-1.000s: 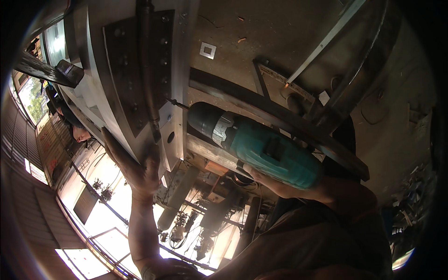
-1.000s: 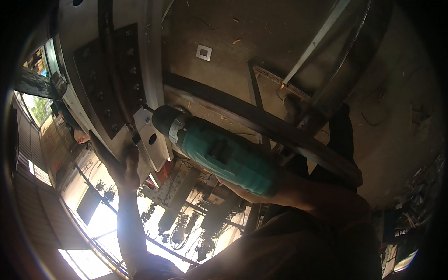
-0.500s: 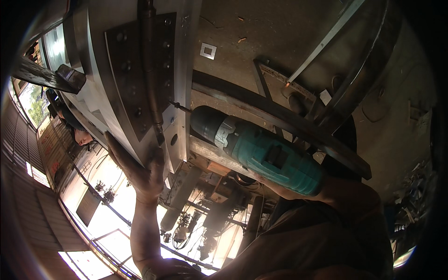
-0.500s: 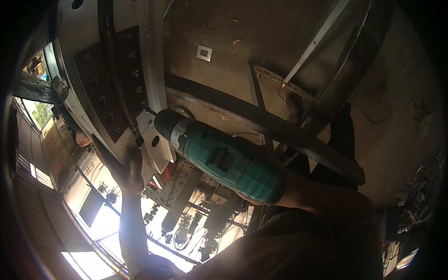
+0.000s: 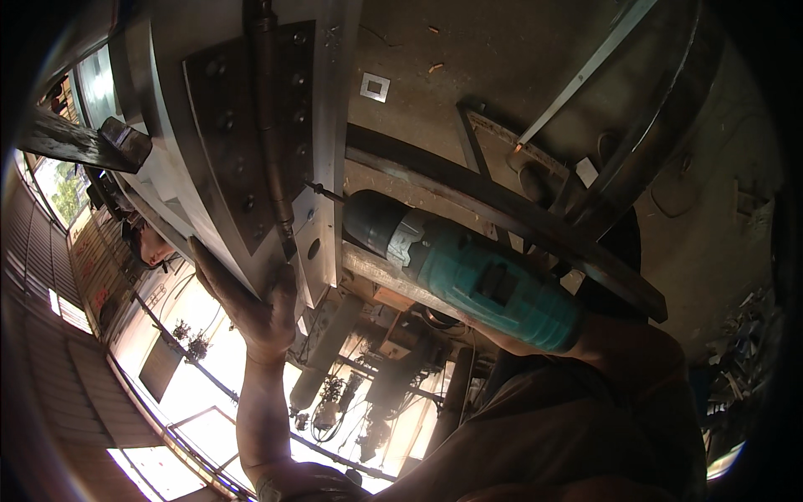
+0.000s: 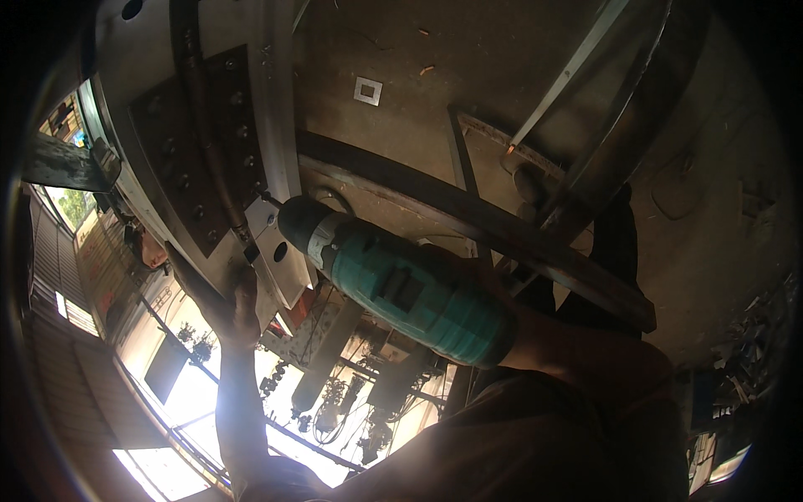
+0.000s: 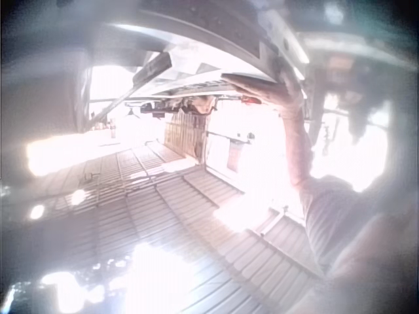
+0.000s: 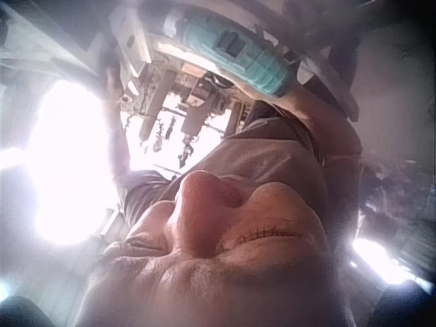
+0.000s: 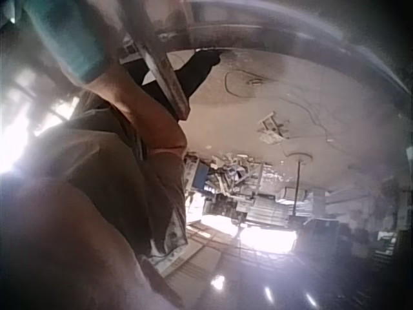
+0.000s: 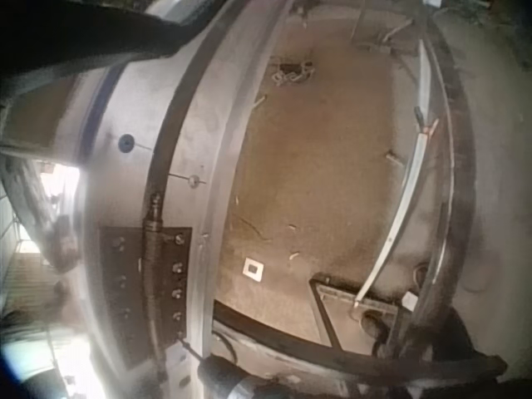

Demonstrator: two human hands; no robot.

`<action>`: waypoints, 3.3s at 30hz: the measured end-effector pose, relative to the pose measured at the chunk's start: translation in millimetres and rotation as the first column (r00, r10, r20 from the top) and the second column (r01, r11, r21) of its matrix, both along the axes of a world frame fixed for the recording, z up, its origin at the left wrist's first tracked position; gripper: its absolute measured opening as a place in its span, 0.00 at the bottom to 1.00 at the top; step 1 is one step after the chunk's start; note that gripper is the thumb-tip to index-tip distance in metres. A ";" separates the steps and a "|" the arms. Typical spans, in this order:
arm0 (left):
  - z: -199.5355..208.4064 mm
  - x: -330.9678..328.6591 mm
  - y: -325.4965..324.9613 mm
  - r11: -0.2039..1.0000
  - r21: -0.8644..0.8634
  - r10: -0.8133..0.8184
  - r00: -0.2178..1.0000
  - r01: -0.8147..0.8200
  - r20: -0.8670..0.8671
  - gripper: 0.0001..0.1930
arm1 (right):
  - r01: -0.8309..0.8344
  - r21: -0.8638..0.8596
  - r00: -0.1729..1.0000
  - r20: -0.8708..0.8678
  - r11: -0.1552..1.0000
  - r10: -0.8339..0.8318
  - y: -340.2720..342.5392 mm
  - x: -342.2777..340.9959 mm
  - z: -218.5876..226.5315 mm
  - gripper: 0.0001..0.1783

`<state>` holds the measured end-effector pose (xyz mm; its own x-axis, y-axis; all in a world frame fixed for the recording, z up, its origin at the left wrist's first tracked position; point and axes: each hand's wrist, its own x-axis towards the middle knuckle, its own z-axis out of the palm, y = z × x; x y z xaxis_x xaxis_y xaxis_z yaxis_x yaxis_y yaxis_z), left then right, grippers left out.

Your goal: The person uses a cordless drill to fasten screws into a metal frame assembly. They repeatedly pick up screws, align the drill, and drive the screws into pre-drilled holes along the frame's edge.

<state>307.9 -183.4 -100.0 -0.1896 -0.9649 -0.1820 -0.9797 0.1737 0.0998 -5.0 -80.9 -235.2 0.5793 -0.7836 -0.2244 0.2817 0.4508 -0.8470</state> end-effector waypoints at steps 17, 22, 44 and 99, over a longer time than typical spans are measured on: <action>-3.9 6.2 2.7 0.999 -0.046 0.018 0.999 -0.019 -0.027 0.54 | -0.444 0.745 0.496 0.667 0.497 -0.556 0.9 -0.2 -6.1 0.25; -4.2 6.8 2.8 0.999 -0.050 0.018 0.999 -0.020 -0.042 0.55 | -0.520 0.739 0.408 0.655 0.428 -0.635 4.3 2.4 -6.6 0.25; -5.6 3.7 2.6 0.998 -0.062 0.021 0.998 -0.025 -0.064 0.54 | -0.838 0.461 -0.042 0.480 0.292 -0.876 21.2 16.0 -16.4 0.33; -6.2 4.9 2.3 0.997 -0.069 -0.021 0.998 0.017 -0.059 0.52 | -0.256 0.679 0.643 0.651 0.688 -0.403 -10.2 9.1 -20.4 0.22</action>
<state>312.7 -181.1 -106.2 -0.2166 -0.9708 -0.1035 -0.9688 0.2007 0.1451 4.0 -91.1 -255.6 0.7354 -0.6371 -0.2310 0.6768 0.7078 0.2025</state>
